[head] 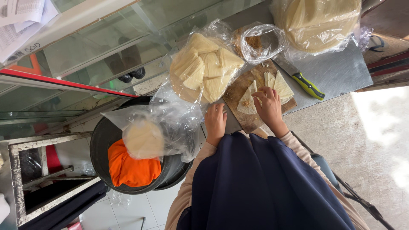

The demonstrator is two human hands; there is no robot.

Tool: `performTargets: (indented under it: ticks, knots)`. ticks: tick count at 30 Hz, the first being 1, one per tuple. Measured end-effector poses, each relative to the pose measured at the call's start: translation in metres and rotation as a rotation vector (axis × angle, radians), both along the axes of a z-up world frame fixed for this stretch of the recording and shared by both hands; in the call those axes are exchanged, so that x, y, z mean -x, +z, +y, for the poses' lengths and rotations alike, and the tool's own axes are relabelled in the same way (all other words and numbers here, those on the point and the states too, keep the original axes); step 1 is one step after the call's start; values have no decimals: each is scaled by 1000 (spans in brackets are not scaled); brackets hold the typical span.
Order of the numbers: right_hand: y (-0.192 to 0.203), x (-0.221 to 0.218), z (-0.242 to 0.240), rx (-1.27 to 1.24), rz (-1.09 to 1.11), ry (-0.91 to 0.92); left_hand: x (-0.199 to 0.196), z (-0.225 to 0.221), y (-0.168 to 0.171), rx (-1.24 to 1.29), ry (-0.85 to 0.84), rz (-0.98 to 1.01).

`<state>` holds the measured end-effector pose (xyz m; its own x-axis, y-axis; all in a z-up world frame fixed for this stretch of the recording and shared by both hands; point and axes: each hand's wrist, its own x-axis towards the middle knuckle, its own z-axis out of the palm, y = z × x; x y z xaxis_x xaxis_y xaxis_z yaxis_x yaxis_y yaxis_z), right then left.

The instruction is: The person places a square wrapper on a wooden board, adds a small amount of filling from a container, and folds the wrapper into a triangle. They continue this process, handling several wrappers and filling portions by hand.

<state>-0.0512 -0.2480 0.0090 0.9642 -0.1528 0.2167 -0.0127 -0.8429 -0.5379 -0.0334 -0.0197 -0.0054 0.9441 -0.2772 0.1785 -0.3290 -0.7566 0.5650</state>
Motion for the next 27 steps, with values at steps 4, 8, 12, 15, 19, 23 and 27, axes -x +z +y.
performTargets:
  ticks: [4,8,12,15,19,23,27]
  knots:
    - [-1,0,3,127,-116,86,-3,-6,-1,53,-85,-48]
    - [0,1,-2,57,-152,11,-5,-18,-8,105,-156,-66]
    - [-3,-15,-19,-151,-126,-50,-6,-29,-11,105,-224,-63]
    - [0,-17,-19,-81,-68,1,-6,-37,-8,42,-179,-50]
    - [10,-15,-6,193,-59,156,-8,-45,-4,12,-125,-40]
    - [14,-6,1,236,-76,212,-7,-54,-5,0,-76,-43]
    - [12,4,0,201,-59,157,-7,-56,-6,26,-70,-49]
